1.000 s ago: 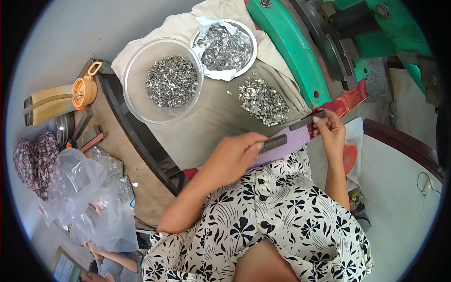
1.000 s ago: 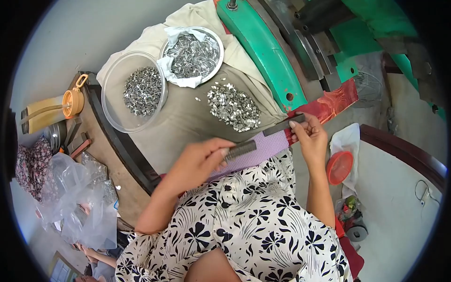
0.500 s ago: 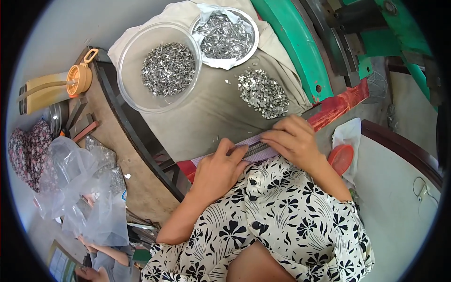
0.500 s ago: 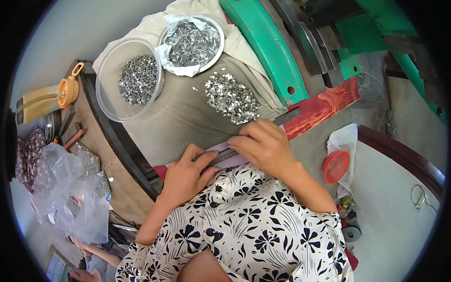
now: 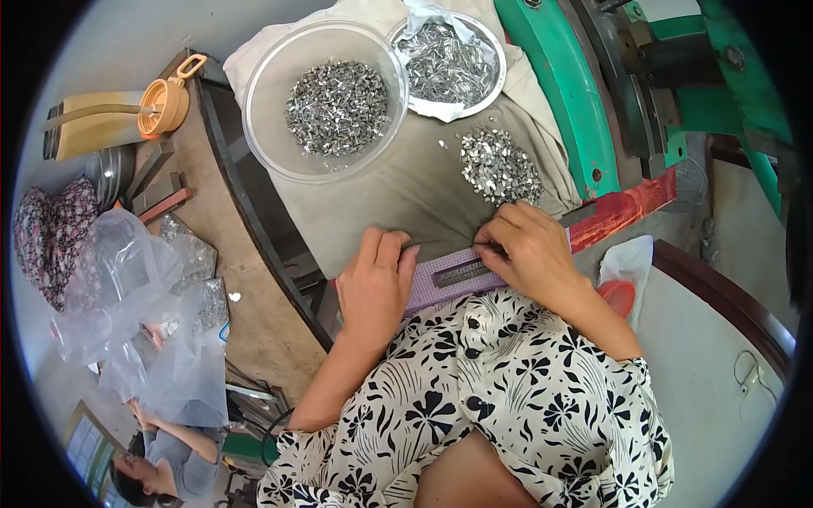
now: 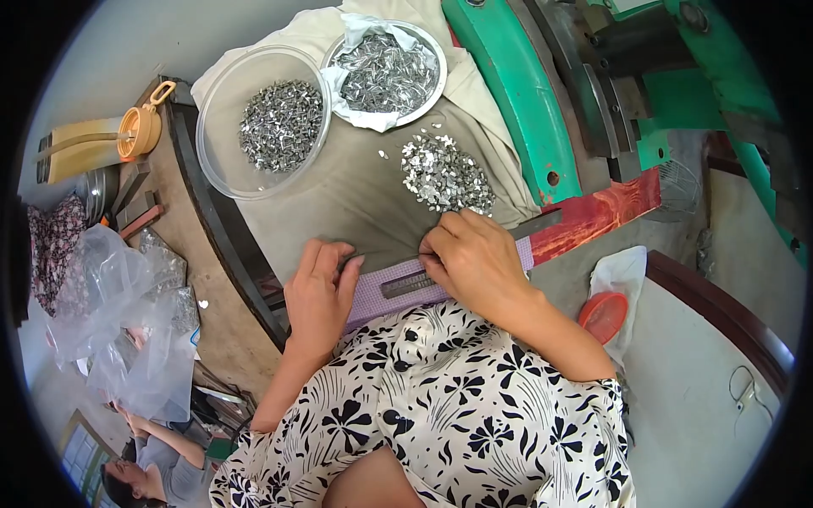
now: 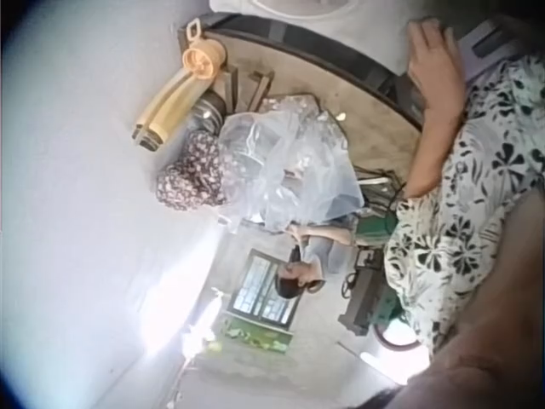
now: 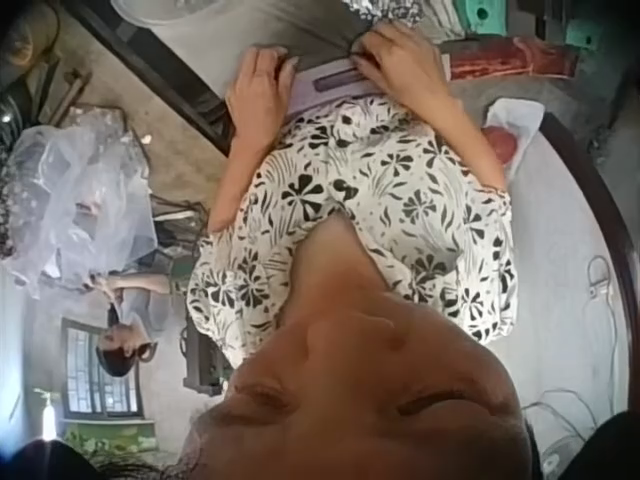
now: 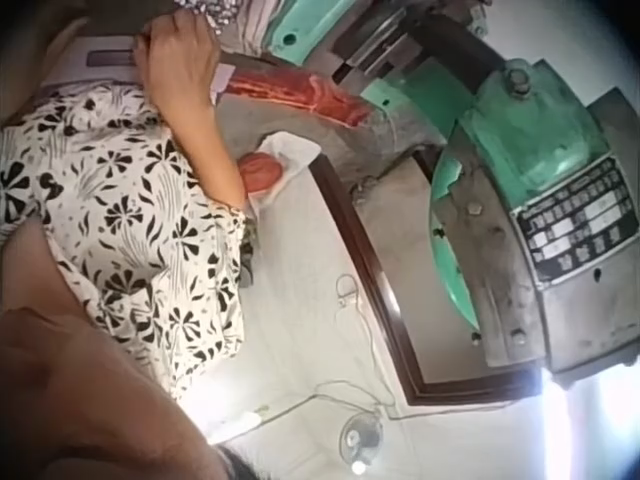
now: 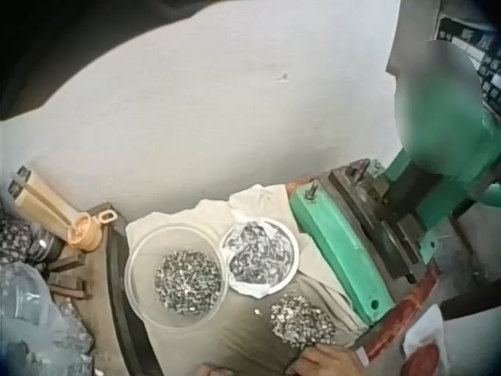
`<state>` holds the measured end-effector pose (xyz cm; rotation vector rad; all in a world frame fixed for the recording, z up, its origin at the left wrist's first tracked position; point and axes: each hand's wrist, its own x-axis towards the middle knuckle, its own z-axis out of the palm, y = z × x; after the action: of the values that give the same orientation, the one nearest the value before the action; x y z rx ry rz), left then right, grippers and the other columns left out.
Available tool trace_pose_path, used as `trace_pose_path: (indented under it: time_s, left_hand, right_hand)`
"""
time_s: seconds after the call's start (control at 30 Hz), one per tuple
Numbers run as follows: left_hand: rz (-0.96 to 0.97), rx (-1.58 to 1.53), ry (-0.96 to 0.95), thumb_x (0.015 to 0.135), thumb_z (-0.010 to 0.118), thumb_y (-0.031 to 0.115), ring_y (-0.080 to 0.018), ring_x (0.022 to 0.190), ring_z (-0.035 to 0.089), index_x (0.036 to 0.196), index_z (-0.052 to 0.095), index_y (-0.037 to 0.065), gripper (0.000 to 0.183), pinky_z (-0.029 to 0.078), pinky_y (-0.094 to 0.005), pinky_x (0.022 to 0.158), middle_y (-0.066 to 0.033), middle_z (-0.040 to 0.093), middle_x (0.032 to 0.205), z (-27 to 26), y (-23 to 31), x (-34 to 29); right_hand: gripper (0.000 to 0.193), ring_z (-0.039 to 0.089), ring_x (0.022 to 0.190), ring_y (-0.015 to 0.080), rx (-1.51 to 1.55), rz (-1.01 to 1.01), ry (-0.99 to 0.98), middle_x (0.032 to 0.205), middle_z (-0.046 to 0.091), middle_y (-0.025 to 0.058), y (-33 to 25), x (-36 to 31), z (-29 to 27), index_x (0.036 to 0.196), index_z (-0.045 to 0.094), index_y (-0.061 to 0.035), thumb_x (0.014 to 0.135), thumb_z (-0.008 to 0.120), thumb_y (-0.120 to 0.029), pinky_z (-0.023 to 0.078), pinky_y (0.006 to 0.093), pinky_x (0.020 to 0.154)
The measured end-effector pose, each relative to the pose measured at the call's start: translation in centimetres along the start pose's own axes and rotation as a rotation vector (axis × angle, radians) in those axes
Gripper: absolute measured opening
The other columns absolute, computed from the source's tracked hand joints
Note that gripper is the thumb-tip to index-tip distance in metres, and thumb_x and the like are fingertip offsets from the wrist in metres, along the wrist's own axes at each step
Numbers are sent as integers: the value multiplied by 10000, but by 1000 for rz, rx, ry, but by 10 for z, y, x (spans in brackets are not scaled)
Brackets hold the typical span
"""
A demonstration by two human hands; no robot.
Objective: Assembling small metal components onto a zipper-strip at a workstation.
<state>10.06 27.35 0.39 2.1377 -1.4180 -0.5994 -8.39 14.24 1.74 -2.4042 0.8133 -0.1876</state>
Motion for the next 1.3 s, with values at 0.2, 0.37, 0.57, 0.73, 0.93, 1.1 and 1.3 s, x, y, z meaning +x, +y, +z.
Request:
trace_pose_path:
  time_s: [0.2,0.37,0.57,0.73,0.93,1.1,1.3]
  left_hand:
    - [-62,-119,-23,859,703,94,-320,704,633,910,630,56,97,499,-419,603,-83,600,892,-2,1,6]
    - [-144,-187,-58,858,689,82,-330,685,626,895,626,50,80,488,-416,596,-89,599,874,-5,1,6]
    - [-157,-164,-97,849,689,75,-327,685,626,894,625,57,80,491,-414,602,-87,598,871,-9,-3,6]
    - [-114,-100,-139,836,697,70,-325,689,629,888,625,60,89,501,-416,606,-84,598,869,-18,-5,5]
    - [-51,25,-185,847,690,43,-283,674,634,900,621,35,87,495,-373,609,-107,598,839,-24,-4,7]
    - [-43,-119,-163,853,685,16,-234,631,605,903,615,21,87,474,-330,582,-96,570,810,-24,-9,3]
    - [-80,-269,-106,855,706,63,-310,680,625,915,601,51,122,492,-374,584,-88,591,865,-28,15,23]
  right_hand:
    - [114,602,826,302,25,-23,-193,819,588,85,3,24,-28,830,658,-54,782,735,-123,483,422,721]
    - [89,608,844,333,81,-86,-16,826,605,116,6,59,-40,820,641,-44,824,697,-114,489,437,724]
    - [93,584,802,304,-90,-158,302,821,582,86,14,86,-48,869,656,-51,830,716,-111,475,411,678]
    - [179,580,778,254,-69,-165,1,837,605,44,26,17,-57,890,694,-87,727,767,-72,471,368,668]
    - [238,586,836,242,-225,-87,-8,939,609,33,40,-28,-39,907,690,-94,682,766,-71,488,363,712]
    - [241,602,862,244,-247,-92,52,956,606,47,42,-31,-30,927,672,-76,702,758,-63,504,368,710]
    - [252,622,880,259,-195,-33,71,961,610,60,39,-28,-32,977,653,-70,746,755,-74,516,375,724]
